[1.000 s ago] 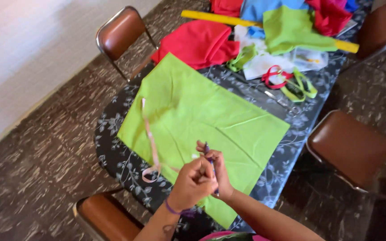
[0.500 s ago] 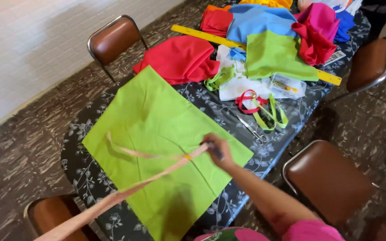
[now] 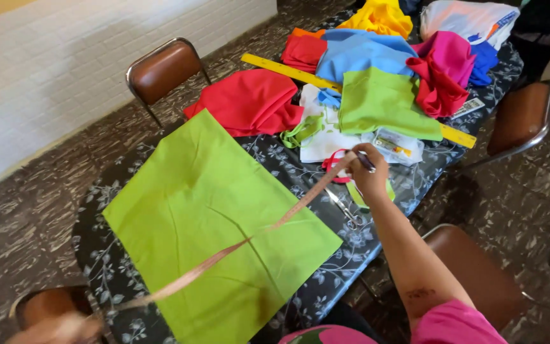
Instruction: The person measures a green fabric with a tape measure and marks it with a pen. They then use a ruler to draw a straight line and cut the fabric with scissors along the marked line.
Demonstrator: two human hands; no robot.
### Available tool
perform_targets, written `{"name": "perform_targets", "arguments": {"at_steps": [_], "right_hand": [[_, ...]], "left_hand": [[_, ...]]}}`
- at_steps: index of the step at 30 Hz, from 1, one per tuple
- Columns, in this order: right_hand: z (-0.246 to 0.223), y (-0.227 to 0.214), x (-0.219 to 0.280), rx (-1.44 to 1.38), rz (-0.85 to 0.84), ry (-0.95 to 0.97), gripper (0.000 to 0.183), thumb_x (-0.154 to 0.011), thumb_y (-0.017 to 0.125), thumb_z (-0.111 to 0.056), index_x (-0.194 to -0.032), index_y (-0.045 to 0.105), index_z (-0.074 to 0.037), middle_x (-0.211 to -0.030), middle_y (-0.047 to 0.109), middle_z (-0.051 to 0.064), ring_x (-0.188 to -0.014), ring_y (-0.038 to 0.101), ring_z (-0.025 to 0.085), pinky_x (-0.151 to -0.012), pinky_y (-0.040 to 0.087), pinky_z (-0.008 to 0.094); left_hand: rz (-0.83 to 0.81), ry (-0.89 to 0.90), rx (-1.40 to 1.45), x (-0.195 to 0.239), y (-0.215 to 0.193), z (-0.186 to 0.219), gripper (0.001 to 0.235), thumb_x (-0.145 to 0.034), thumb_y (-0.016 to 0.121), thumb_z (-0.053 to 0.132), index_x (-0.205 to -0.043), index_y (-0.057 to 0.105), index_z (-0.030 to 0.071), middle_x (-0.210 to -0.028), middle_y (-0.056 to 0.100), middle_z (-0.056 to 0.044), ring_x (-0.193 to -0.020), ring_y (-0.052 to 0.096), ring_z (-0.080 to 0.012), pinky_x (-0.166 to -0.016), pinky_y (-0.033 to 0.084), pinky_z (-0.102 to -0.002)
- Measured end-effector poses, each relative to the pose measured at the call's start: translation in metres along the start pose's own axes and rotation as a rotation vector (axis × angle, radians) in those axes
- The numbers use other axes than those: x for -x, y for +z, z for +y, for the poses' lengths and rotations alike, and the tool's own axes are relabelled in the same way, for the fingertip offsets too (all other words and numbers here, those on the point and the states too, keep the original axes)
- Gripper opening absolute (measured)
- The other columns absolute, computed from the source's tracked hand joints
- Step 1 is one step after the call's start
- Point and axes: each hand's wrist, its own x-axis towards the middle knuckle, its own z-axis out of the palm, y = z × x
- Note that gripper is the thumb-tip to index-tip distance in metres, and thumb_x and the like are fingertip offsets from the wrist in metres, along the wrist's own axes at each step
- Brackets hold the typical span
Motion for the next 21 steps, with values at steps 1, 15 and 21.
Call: {"name": "perform_targets", "arguments": {"at_steps": [1,15,21], "right_hand": [[-0.020,-0.006,-0.002,-0.189,-0.121,-0.031,0.008,-0.100,0.069,-0.017,-0.107,0.071,-0.020,-0.081,0.075,0.007,-0.072,0.073,0.023,-0.071,0.059,0.038],[0.206,-0.032,-0.328,0.449,-0.493,-0.304,0.057,-0.085,0.070,-0.005,-0.138,0.051,-0.015,-0.107,0.074,0.022,-0.089,0.072,0.042,-0.074,0.052,0.056],[0.316,-0.128,-0.404,1.061,-0.532,0.175,0.046,-0.094,0.064,-0.014,-0.137,0.049,-0.014,-0.134,0.072,0.025,-0.125,0.070,0.046,-0.097,0.059,0.057]], "left_hand": [[0.020,0.001,-0.040,-0.014,0.034,-0.007,0.042,-0.106,0.054,0.013,-0.147,0.054,0.003,-0.131,0.071,-0.019,-0.059,0.072,-0.0026,-0.066,0.064,-0.016],[0.220,-0.405,-0.387,-0.327,0.425,-0.227,0.041,-0.087,0.083,0.022,-0.127,0.076,0.013,-0.118,0.083,-0.004,-0.109,0.077,-0.0123,-0.098,0.059,-0.028],[-0.189,-0.776,-0.794,-0.310,0.469,-0.264,0.094,-0.090,0.082,0.039,-0.169,0.032,0.037,-0.177,0.026,-0.014,-0.139,0.064,-0.0342,-0.125,0.026,-0.067]]}}
